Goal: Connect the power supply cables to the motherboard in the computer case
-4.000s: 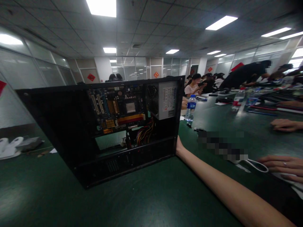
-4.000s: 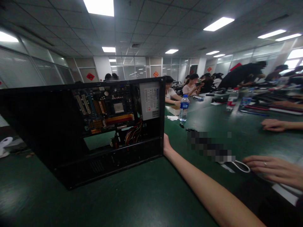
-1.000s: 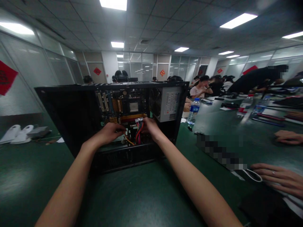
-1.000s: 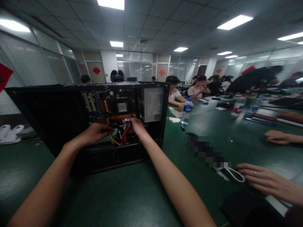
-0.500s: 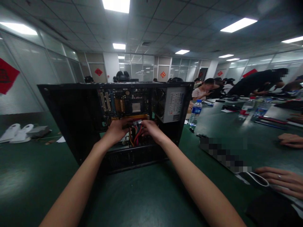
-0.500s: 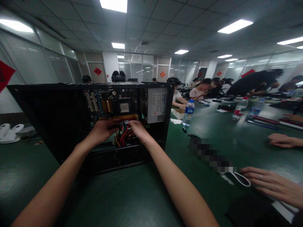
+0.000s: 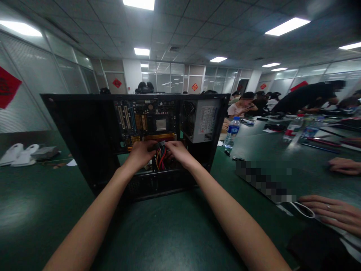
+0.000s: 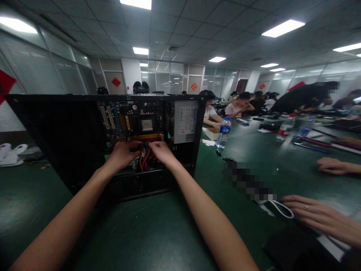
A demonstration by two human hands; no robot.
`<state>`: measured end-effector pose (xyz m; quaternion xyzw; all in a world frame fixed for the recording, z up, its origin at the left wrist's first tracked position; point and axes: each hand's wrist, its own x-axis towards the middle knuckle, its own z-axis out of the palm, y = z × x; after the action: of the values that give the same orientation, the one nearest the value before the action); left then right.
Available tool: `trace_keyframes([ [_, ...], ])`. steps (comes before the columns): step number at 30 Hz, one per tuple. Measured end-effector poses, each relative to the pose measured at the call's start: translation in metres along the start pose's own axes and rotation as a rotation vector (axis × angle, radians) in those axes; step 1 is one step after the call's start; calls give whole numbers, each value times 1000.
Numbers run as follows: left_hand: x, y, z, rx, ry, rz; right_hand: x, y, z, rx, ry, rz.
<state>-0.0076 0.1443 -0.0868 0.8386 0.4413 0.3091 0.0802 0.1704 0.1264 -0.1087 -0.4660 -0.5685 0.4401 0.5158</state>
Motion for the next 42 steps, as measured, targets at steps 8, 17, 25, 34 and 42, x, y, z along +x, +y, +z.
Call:
trace_keyframes([
  [8, 0, 0, 3, -14, 2, -70, 7, 6, -1, -87, 30, -66],
  [17, 2, -15, 7, 81, -14, -33, 14, 15, -7, -332, 47, -428],
  [25, 1, -11, 7, 157, -43, -31, 14, 17, -27, -882, -178, -747],
  [34, -1, -13, 8, 138, -61, 78, -4, -3, -21, -1296, -163, -782],
  [42, -2, -15, 11, 195, -99, 210, 2, -1, -29, -1365, 19, -651],
])
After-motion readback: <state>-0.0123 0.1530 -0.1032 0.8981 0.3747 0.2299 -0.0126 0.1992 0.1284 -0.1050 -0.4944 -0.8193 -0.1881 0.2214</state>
